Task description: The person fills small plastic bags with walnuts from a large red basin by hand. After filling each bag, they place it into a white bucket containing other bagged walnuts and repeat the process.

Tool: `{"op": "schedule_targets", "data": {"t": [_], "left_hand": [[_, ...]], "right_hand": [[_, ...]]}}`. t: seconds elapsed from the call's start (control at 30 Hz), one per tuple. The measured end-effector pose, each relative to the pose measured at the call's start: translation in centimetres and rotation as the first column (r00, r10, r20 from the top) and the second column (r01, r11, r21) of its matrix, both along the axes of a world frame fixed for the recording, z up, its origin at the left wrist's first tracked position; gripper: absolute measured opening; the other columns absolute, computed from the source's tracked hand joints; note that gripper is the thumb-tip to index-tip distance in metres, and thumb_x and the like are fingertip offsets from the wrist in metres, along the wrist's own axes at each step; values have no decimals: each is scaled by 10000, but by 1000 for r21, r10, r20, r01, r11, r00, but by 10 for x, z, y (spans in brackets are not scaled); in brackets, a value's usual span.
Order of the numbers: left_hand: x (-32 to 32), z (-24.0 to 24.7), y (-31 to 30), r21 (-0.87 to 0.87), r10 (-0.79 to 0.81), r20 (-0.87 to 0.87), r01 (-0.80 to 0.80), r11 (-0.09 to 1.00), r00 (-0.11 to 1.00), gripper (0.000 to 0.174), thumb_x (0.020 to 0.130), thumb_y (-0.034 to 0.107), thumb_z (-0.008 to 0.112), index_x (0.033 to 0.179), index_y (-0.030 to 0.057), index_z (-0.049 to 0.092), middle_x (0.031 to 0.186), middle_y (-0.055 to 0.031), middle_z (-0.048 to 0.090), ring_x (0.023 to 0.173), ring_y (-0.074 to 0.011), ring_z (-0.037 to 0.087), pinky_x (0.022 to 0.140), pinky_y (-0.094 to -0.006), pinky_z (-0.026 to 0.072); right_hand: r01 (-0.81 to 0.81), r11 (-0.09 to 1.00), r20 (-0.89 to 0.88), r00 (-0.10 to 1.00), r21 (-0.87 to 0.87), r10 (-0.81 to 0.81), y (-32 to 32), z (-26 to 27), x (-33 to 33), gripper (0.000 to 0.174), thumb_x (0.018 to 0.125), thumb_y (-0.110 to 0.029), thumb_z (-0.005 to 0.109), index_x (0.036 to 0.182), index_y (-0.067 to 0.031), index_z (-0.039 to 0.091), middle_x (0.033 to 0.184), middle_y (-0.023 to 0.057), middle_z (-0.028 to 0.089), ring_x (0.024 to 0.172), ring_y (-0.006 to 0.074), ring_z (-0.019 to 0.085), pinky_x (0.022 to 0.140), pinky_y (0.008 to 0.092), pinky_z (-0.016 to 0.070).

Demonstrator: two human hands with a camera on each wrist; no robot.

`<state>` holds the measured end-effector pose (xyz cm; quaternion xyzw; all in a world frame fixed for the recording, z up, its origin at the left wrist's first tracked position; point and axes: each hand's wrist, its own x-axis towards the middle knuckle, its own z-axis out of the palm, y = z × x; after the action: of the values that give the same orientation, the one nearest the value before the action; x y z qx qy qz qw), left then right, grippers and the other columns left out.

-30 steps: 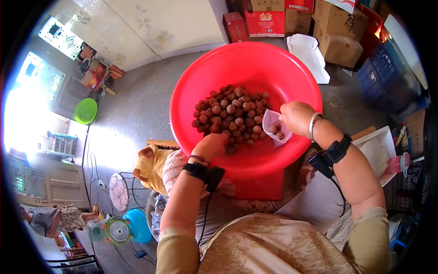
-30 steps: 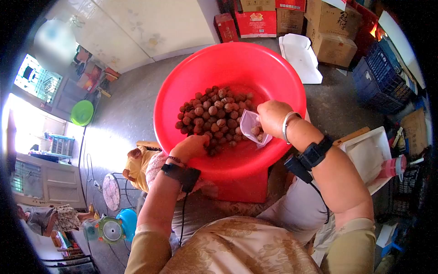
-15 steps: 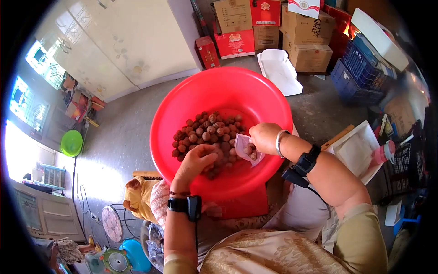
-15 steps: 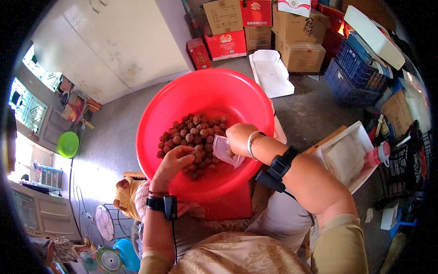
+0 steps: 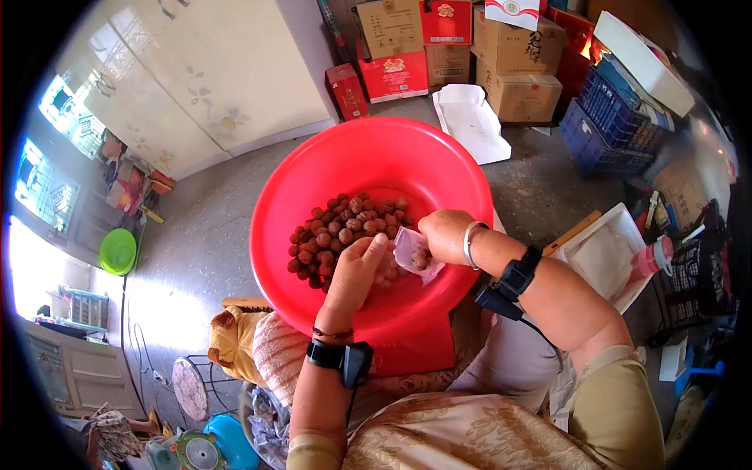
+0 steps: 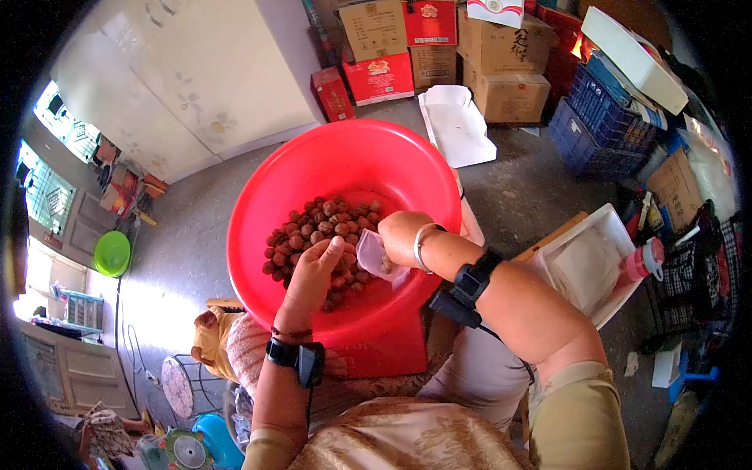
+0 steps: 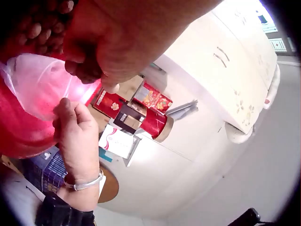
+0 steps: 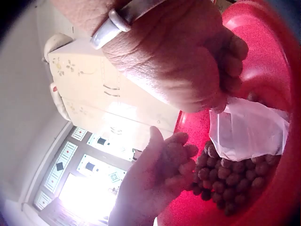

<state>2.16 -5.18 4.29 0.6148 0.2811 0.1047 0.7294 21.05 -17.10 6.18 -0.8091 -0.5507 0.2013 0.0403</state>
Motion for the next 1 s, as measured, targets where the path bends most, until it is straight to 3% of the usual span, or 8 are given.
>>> {"op": "schedule_targets", "data": {"t": [0.23,0.43,0.5,0.7,0.77,0.9,0.97,1.0], "left_hand": [[2,11,-9,-65,-5,37,7,998,999,251,1038,214,617,1173,8,669,870,24,626,730,-47,547,654,-200,464],[10,19,-8,214,-12,-145,43,976,989,372,995,160,679,1321,-9,617,1007,-13,663,813,-60,584,674,-211,504],[14,14,-8,241,-122,22,113,964,992,393,985,178,702,1322,-6,619,1064,-36,686,859,-81,618,695,-224,529],[8,19,12,332,-56,-86,81,940,995,309,1008,193,658,1257,10,654,1048,-33,702,896,-97,635,733,-271,547],[5,-15,32,636,-64,-81,101,765,995,249,994,174,652,1174,6,689,1020,-44,706,871,-131,658,734,-304,552],[-8,-41,51,735,-72,-226,219,642,971,234,944,167,675,1106,4,717,978,-110,733,842,-214,704,744,-353,560],[-19,-65,62,689,-152,-527,525,500,836,261,886,178,696,1087,14,727,973,-181,740,853,-307,726,770,-402,567],[-22,-77,70,703,-280,-617,675,224,736,224,846,192,661,993,62,769,1028,-177,750,941,-393,709,821,-458,574]], "right_hand": [[-19,1000,38,999,-10,20,0,1,0,358,721,-290,877,958,-34,792,985,224,748,965,369,735,847,451,582],[-16,1000,21,1000,17,15,0,-1,0,382,714,-296,883,969,-28,787,980,226,748,962,373,736,856,448,583],[-19,999,18,1000,28,18,0,-6,2,391,705,-293,887,972,-25,786,979,228,747,961,374,736,857,446,583],[-52,998,45,998,44,50,-4,-3,7,151,845,-142,675,943,-34,716,950,214,728,963,395,709,842,479,564],[-31,999,62,998,33,29,-3,-1,7,148,864,-150,670,945,-35,715,946,210,729,959,395,709,843,480,561],[4,1000,73,997,29,-6,-2,-3,5,167,920,-190,656,948,-34,710,942,200,729,950,396,705,835,489,553],[-4,1000,74,997,31,2,-4,-3,4,183,940,-205,650,942,-32,708,942,200,728,948,398,703,827,498,548],[-16,999,75,997,38,13,-4,-1,3,186,942,-207,649,942,-30,708,943,200,727,947,398,703,827,499,548]]}}
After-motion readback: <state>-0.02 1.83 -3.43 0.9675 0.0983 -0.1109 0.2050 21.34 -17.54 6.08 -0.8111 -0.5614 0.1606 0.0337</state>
